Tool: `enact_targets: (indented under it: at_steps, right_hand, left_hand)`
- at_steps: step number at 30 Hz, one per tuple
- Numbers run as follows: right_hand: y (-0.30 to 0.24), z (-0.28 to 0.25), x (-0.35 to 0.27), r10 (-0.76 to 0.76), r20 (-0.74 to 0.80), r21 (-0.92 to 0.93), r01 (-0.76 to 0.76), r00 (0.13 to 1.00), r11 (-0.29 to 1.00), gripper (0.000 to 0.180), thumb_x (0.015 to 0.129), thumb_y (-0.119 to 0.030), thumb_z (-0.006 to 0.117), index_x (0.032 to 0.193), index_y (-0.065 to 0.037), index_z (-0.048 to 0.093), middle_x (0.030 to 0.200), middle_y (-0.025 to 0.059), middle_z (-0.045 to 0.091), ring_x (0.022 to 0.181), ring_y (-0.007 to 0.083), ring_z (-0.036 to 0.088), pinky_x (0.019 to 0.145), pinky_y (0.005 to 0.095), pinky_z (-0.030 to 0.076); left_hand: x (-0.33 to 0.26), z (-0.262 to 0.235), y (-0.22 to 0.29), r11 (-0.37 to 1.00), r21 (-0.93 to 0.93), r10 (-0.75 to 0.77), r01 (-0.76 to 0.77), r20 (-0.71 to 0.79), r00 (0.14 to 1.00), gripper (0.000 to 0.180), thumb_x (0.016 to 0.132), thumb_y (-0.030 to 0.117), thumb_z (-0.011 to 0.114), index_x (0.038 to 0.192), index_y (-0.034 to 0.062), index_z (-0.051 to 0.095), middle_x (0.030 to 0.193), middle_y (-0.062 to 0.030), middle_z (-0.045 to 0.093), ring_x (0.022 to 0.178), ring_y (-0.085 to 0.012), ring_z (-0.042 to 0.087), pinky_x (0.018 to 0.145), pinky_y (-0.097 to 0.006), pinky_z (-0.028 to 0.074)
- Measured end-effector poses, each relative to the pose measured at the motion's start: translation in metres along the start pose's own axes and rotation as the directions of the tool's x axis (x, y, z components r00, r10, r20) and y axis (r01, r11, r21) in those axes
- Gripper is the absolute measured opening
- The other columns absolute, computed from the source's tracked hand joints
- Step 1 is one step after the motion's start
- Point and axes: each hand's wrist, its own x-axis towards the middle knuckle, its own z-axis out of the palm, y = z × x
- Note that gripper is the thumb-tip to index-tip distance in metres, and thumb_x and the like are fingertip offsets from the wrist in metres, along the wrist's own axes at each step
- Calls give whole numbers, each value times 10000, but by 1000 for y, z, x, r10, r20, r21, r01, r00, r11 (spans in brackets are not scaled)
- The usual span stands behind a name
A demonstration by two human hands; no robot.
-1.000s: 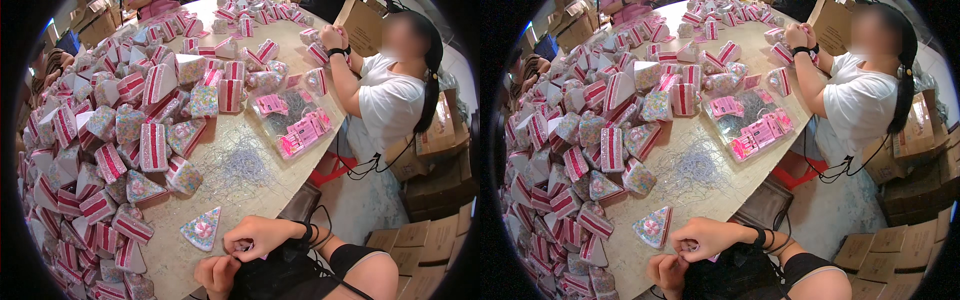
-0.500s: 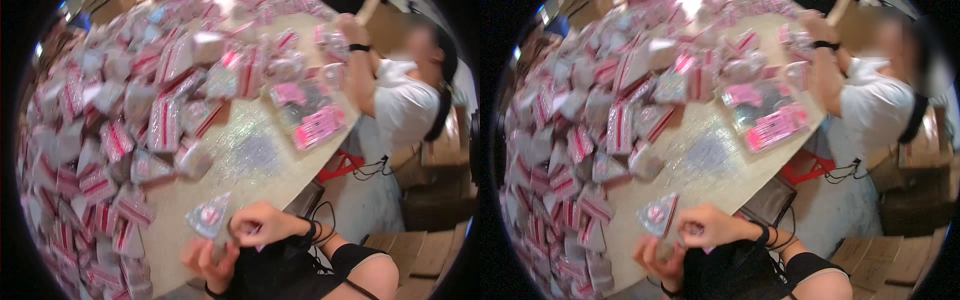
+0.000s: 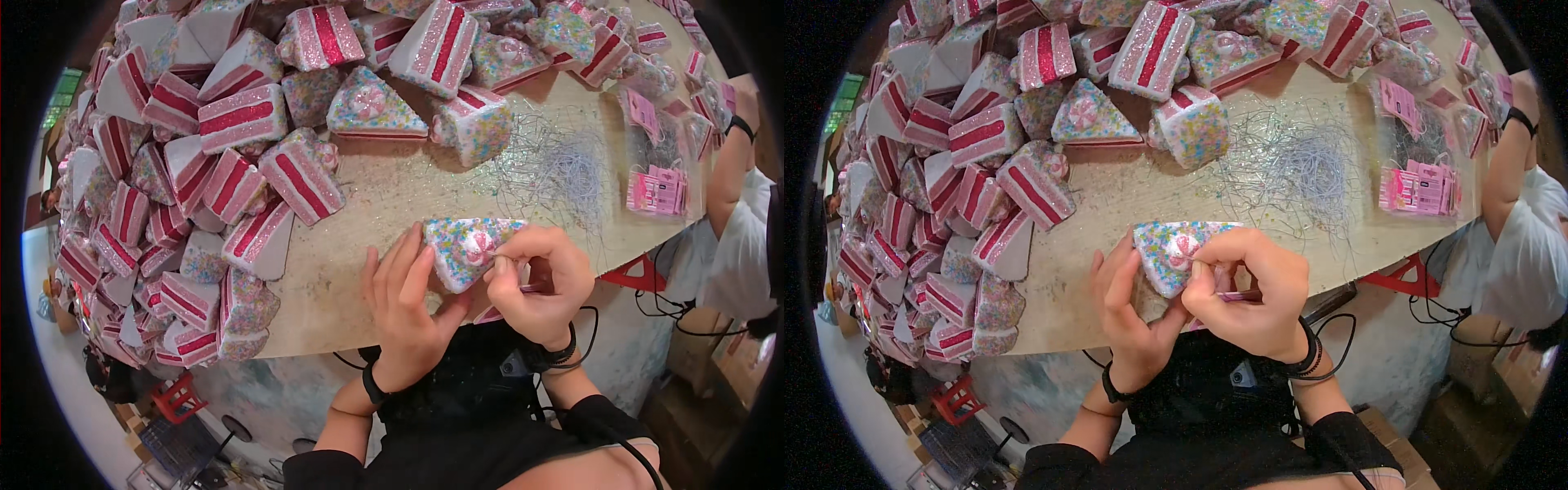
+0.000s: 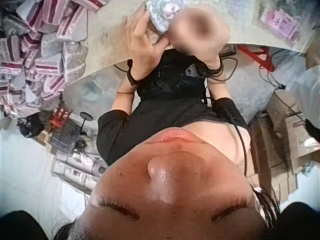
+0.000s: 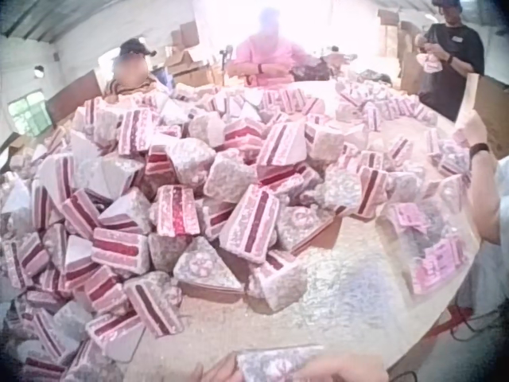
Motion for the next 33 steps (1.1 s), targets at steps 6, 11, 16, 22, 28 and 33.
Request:
enact_targets:
  at_steps: [6,11,16,22,28,33]
  right_hand:
    - [7,-1,1,-61,21,-53,62,998,997,164,717,77,695,837,-12,626,710,2,602,538,23,473,477,185,364]
    - [5,0,3,-73,29,-83,75,997,994,168,712,73,695,838,-14,627,674,-10,583,528,19,469,467,182,354]
    - [6,2,3,-72,15,-88,73,997,993,168,711,71,696,835,-20,627,654,-14,572,516,17,472,458,182,354]
    - [1,-1,7,-58,61,-136,66,996,988,164,717,60,704,829,-26,621,633,-9,567,505,19,490,454,188,372]
    - [-23,-11,19,137,216,-248,-82,967,965,133,726,86,644,827,9,604,731,1,590,603,28,493,525,186,397]
    - [-34,-16,38,177,322,-306,-75,930,949,96,754,0,675,799,-21,593,616,4,557,508,30,499,468,202,395]
  left_hand:
    - [14,3,8,998,49,-28,26,25,999,877,707,157,822,1432,45,341,1451,-256,410,1315,-432,425,1077,-538,336]
    - [12,1,4,1000,6,0,-1,94,996,873,709,96,792,1449,50,331,1467,-261,375,1317,-448,413,1068,-541,360]
    - [11,2,3,999,-44,-1,4,81,997,861,705,56,775,1445,56,335,1464,-265,370,1294,-447,436,1051,-539,382]
    - [11,2,5,998,-57,-3,7,76,997,846,708,38,770,1437,50,341,1453,-270,379,1280,-438,456,1024,-503,420]
    - [11,3,6,996,-79,-33,40,84,996,852,682,7,774,1429,53,367,1447,-272,384,1258,-440,480,1009,-478,438]
    - [9,6,3,997,-78,18,-13,60,998,896,637,3,791,1430,69,379,1432,-271,399,1229,-445,503,977,-468,468]
